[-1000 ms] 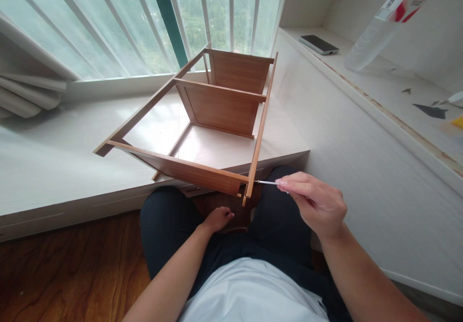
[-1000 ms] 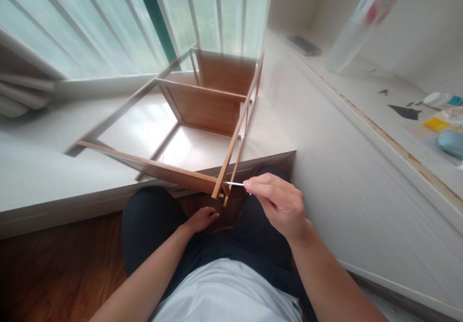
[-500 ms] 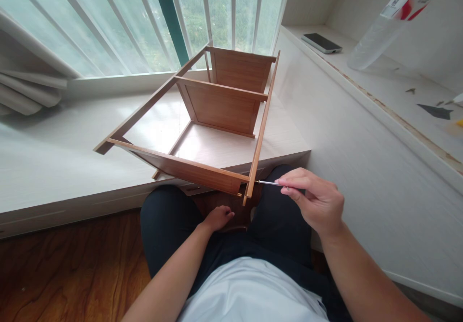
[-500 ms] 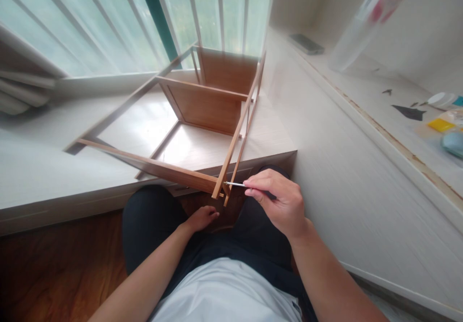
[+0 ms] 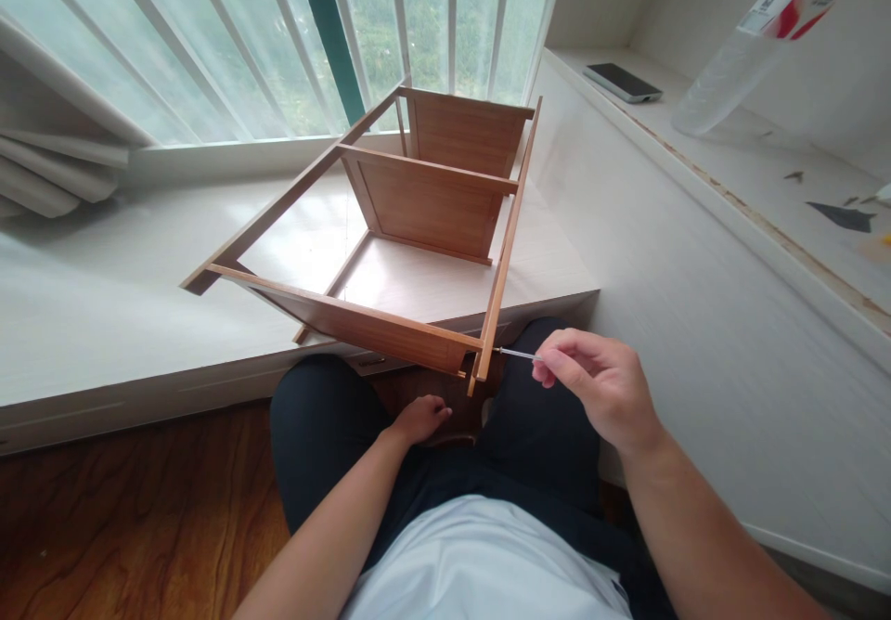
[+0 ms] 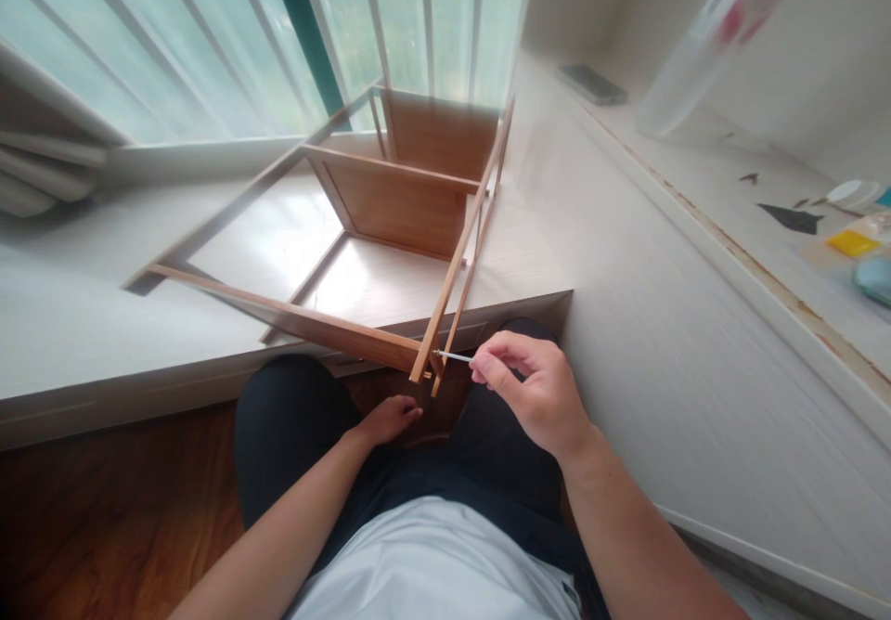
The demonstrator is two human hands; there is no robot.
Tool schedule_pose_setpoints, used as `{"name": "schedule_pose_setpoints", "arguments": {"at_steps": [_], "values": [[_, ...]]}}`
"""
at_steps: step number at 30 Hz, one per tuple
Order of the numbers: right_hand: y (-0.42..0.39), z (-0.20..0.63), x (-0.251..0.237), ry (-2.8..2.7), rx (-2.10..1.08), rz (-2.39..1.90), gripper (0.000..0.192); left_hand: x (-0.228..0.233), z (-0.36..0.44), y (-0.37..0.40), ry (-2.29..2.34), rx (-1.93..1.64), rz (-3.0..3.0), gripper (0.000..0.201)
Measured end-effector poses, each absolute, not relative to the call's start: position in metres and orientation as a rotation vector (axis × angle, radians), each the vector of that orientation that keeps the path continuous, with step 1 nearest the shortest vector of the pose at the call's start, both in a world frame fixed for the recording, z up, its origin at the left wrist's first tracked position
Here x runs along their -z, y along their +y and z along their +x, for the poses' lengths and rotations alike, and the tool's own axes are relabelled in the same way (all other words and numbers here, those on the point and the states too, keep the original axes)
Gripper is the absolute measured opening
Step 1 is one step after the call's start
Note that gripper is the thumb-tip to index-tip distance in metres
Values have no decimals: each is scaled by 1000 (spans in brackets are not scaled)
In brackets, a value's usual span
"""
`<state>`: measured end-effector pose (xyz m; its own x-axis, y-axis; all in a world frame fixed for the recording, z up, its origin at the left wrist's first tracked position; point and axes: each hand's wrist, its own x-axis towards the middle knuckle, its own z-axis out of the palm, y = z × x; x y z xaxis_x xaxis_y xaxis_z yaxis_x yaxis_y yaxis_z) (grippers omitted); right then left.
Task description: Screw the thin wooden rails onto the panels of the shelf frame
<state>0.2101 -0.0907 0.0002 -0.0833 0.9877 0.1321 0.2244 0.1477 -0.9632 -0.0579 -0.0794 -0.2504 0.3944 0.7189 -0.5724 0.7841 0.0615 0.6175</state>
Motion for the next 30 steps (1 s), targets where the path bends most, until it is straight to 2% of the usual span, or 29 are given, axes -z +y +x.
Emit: {"name": "schedule_pose_setpoints", "arguments": {"at_steps": [6,10,19,30], "values": [[-85,202,-4,-1156,-1469,-1152,31,251,-58,-79,1327,54,1671,33],[-83,197,-8,-1007,-1619,-1088,35,251,-57,-79,1331,31,1668,33],[-85,200,-6,-1140,-1416,-1156,35,251,-56,-78,1338,34,1691,31],[-85,202,-4,-1191,-1333,-1204,34,248,-56,-78,1343,37,1677,31]]}}
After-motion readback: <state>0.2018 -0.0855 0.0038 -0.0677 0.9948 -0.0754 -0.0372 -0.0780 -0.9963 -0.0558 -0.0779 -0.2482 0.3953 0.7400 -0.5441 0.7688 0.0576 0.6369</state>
